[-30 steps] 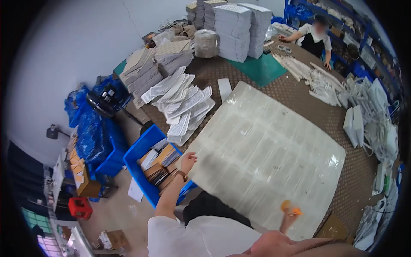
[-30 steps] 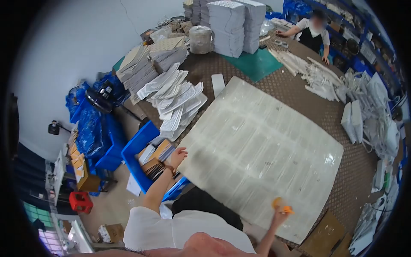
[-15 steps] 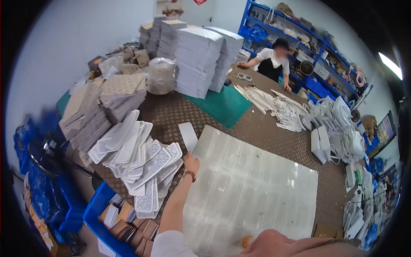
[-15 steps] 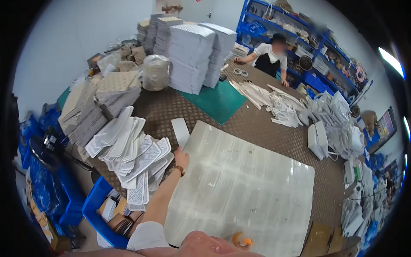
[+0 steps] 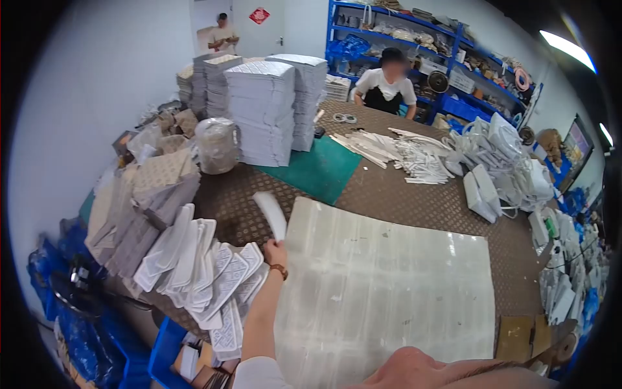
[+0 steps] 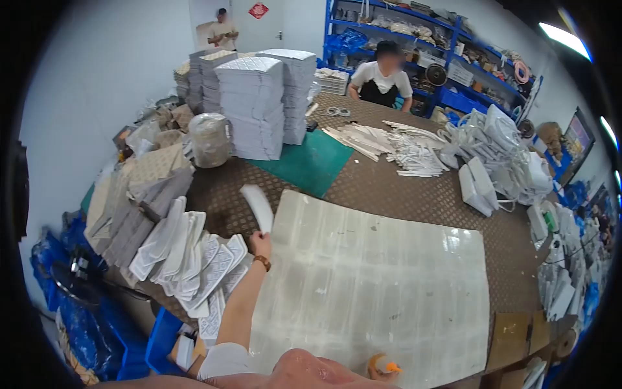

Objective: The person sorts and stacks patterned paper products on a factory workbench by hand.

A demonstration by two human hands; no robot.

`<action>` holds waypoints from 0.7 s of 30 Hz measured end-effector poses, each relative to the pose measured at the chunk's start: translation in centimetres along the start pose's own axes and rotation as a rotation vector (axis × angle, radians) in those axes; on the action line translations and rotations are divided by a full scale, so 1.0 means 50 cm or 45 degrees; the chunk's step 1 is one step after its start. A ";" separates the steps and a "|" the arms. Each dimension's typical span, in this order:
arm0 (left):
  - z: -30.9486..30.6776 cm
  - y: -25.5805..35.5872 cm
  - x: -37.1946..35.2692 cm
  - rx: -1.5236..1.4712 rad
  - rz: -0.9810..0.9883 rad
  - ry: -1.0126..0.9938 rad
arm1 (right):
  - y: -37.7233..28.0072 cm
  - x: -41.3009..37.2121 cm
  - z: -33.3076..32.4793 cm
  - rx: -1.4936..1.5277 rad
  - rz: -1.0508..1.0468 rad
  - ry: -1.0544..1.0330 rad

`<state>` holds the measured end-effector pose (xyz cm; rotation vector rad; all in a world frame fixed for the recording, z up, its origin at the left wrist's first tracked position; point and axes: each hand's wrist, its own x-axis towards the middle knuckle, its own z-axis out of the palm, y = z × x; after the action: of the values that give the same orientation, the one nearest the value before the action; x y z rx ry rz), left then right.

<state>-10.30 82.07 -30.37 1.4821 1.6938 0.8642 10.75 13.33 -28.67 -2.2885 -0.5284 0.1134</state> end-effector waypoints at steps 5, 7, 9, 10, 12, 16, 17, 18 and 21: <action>-0.204 0.395 -0.170 0.019 0.993 0.659 | -0.013 -0.078 0.090 0.122 0.042 0.012; -0.249 0.481 -0.216 -0.179 1.126 0.353 | -0.117 -0.172 0.085 0.384 0.336 0.058; -0.248 0.520 -0.292 -0.381 1.045 -0.056 | -0.156 -0.169 0.052 0.593 0.532 0.093; -0.255 0.508 -0.334 -0.379 0.953 -0.200 | -0.119 -0.184 0.062 0.560 0.531 0.110; -0.263 0.445 -0.433 -0.249 0.905 -0.487 | -0.185 -0.191 0.003 0.620 0.615 0.026; -0.279 0.197 -0.642 -0.408 0.540 -0.928 | -0.146 -0.224 -0.015 0.830 0.531 0.150; -0.289 0.157 -0.711 -0.574 0.353 -0.912 | -0.157 -0.214 -0.045 0.919 0.660 0.099; -0.302 0.132 -0.760 -0.729 0.154 -0.890 | -0.171 -0.211 -0.073 1.008 0.789 0.042; -0.316 0.105 -0.829 -0.827 -0.127 -0.797 | -0.185 -0.230 -0.127 1.119 0.923 0.057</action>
<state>-17.57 41.07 -14.20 1.0487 0.8947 0.6995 -1.34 10.10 -18.60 -1.4964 0.3589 0.5300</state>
